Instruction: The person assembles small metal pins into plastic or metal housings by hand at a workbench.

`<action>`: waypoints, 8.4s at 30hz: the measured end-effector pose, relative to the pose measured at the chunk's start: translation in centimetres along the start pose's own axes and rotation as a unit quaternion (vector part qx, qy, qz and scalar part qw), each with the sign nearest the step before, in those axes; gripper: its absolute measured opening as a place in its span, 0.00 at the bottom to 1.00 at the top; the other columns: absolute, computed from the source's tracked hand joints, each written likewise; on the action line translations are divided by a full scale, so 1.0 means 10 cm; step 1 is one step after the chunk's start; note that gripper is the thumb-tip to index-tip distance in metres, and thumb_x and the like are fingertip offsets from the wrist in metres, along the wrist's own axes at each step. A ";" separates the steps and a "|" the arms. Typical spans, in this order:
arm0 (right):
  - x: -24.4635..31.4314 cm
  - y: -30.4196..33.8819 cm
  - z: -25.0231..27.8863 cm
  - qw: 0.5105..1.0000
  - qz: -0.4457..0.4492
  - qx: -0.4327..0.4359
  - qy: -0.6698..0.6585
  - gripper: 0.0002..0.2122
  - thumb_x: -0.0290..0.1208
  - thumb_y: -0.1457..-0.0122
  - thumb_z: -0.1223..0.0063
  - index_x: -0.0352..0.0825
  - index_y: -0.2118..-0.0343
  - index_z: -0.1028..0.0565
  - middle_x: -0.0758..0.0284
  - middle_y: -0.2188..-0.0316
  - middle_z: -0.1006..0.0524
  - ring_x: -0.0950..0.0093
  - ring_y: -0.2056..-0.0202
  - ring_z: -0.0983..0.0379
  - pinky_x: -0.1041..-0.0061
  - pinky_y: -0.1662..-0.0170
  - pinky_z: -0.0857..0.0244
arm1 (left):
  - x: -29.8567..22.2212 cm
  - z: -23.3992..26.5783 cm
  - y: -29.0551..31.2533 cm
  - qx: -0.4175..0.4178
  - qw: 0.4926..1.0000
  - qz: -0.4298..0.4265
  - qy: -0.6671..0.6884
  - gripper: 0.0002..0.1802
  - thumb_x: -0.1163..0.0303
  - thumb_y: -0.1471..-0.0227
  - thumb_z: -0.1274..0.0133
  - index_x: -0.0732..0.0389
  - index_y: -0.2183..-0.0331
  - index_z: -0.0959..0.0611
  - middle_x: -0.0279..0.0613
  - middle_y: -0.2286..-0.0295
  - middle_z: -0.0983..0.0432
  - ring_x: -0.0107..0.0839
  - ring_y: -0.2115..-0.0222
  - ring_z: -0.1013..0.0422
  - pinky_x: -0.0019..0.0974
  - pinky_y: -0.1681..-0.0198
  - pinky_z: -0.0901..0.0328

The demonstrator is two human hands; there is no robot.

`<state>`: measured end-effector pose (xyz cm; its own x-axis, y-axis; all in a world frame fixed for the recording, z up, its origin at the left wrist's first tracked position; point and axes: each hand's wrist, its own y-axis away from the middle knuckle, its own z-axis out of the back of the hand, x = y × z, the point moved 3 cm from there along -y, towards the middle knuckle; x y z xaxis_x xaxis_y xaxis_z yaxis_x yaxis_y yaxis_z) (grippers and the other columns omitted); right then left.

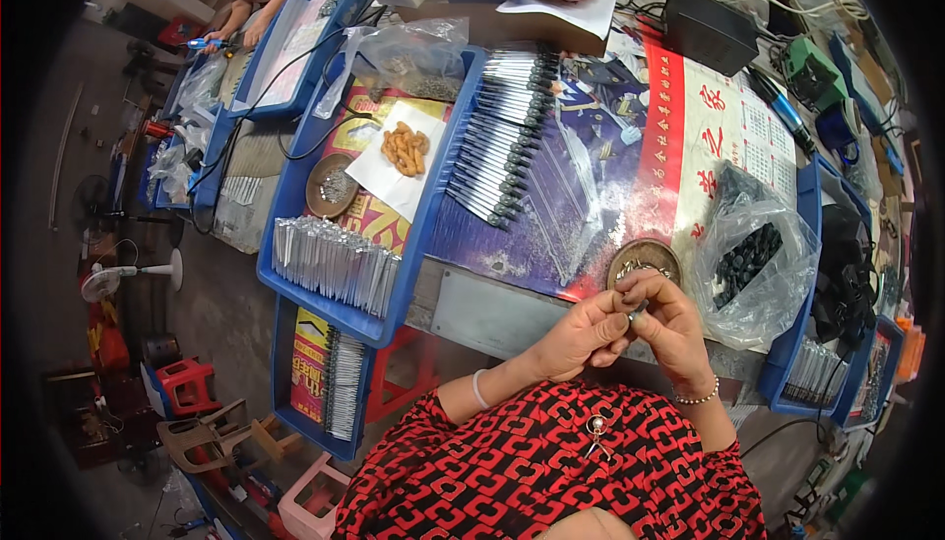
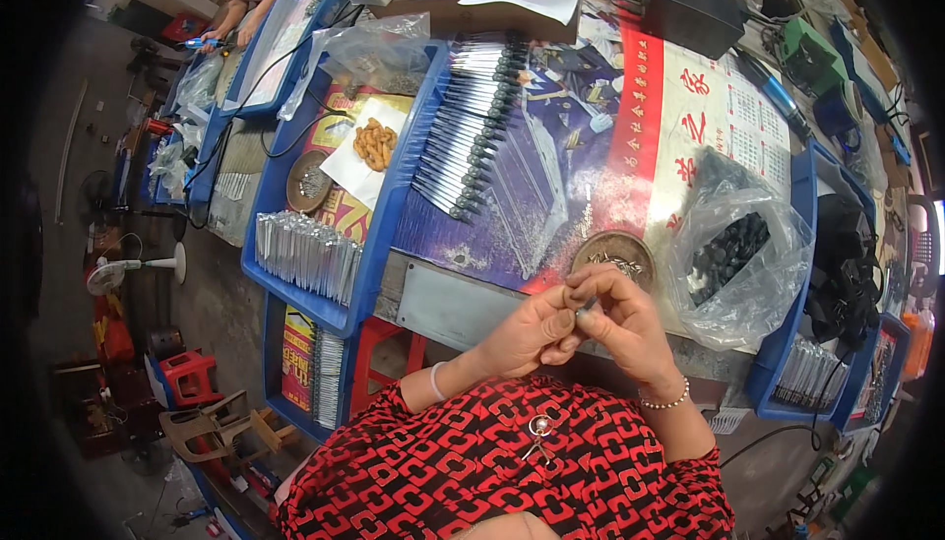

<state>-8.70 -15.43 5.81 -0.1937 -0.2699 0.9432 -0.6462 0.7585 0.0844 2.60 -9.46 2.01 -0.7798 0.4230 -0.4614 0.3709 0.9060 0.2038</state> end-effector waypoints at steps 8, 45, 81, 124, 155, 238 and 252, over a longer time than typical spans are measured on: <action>0.07 0.04 0.36 0.836 0.003 -0.094 0.541 0.09 0.24 0.51 0.47 0.32 0.65 0.29 0.62 0.71 0.29 0.65 0.71 0.30 0.71 0.68 0.36 | -0.18 0.19 0.06 -0.044 0.993 0.029 0.107 0.14 0.58 0.44 0.56 0.60 0.63 0.29 0.31 0.81 0.39 0.17 0.88 0.48 0.22 0.85 0.53; 0.16 -0.05 -0.03 0.948 0.110 -0.092 0.283 0.05 0.16 0.50 0.48 0.27 0.69 0.28 0.61 0.72 0.24 0.76 0.73 0.24 0.83 0.71 0.31 | -0.12 0.19 -0.07 -0.056 0.980 0.050 0.186 0.15 0.58 0.43 0.58 0.61 0.65 0.28 0.34 0.81 0.32 0.17 0.90 0.45 0.20 0.87 0.49; 0.09 -0.10 -0.15 0.867 0.233 -0.144 0.416 0.07 0.19 0.53 0.45 0.30 0.72 0.31 0.60 0.72 0.29 0.66 0.70 0.31 0.73 0.68 0.36 | -0.17 0.11 -0.04 -0.076 0.995 -0.054 0.025 0.07 0.67 0.42 0.58 0.58 0.62 0.31 0.34 0.79 0.33 0.16 0.85 0.42 0.17 0.84 0.47; 0.45 -1.54 -0.57 0.707 0.168 0.235 0.645 0.05 0.24 0.52 0.53 0.32 0.71 0.34 0.58 0.75 0.34 0.59 0.73 0.33 0.63 0.71 0.38 | -0.93 0.81 0.64 -0.191 0.958 -0.214 0.010 0.24 0.61 0.39 0.70 0.59 0.44 0.48 0.53 0.56 0.34 0.32 0.66 0.30 0.30 0.64 0.33; -0.32 -2.42 -0.47 0.744 0.190 -0.011 0.640 0.08 0.23 0.52 0.52 0.32 0.69 0.36 0.56 0.69 0.34 0.53 0.69 0.33 0.59 0.68 0.38 | -0.69 0.88 0.74 -0.277 0.811 -0.371 -0.359 0.20 0.78 0.46 0.59 0.64 0.51 0.40 0.44 0.64 0.29 0.21 0.73 0.33 0.24 0.67 0.37; -0.34 -0.51 -0.61 0.948 -0.178 -0.047 -0.259 0.06 0.27 0.43 0.52 0.29 0.68 0.28 0.71 0.81 0.32 0.85 0.85 0.42 0.86 0.83 0.49 | -0.67 0.33 0.36 -0.220 0.895 -0.248 -0.296 0.10 0.73 0.44 0.57 0.66 0.60 0.30 0.33 0.75 0.30 0.14 0.78 0.37 0.18 0.76 0.40; -0.42 -0.51 -0.59 0.941 -0.191 -0.042 -0.277 0.06 0.26 0.43 0.53 0.28 0.70 0.28 0.69 0.80 0.32 0.83 0.84 0.41 0.86 0.82 0.47 | -0.65 0.42 0.36 -0.204 0.900 -0.244 -0.299 0.09 0.72 0.44 0.57 0.64 0.61 0.31 0.33 0.74 0.29 0.14 0.79 0.37 0.18 0.76 0.40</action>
<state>-0.20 -14.63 3.34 -0.3292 -0.7824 0.5287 -0.6911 0.5812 0.4296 11.05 -9.02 2.13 -0.3439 0.0019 -0.9390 -0.2540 0.9625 0.0949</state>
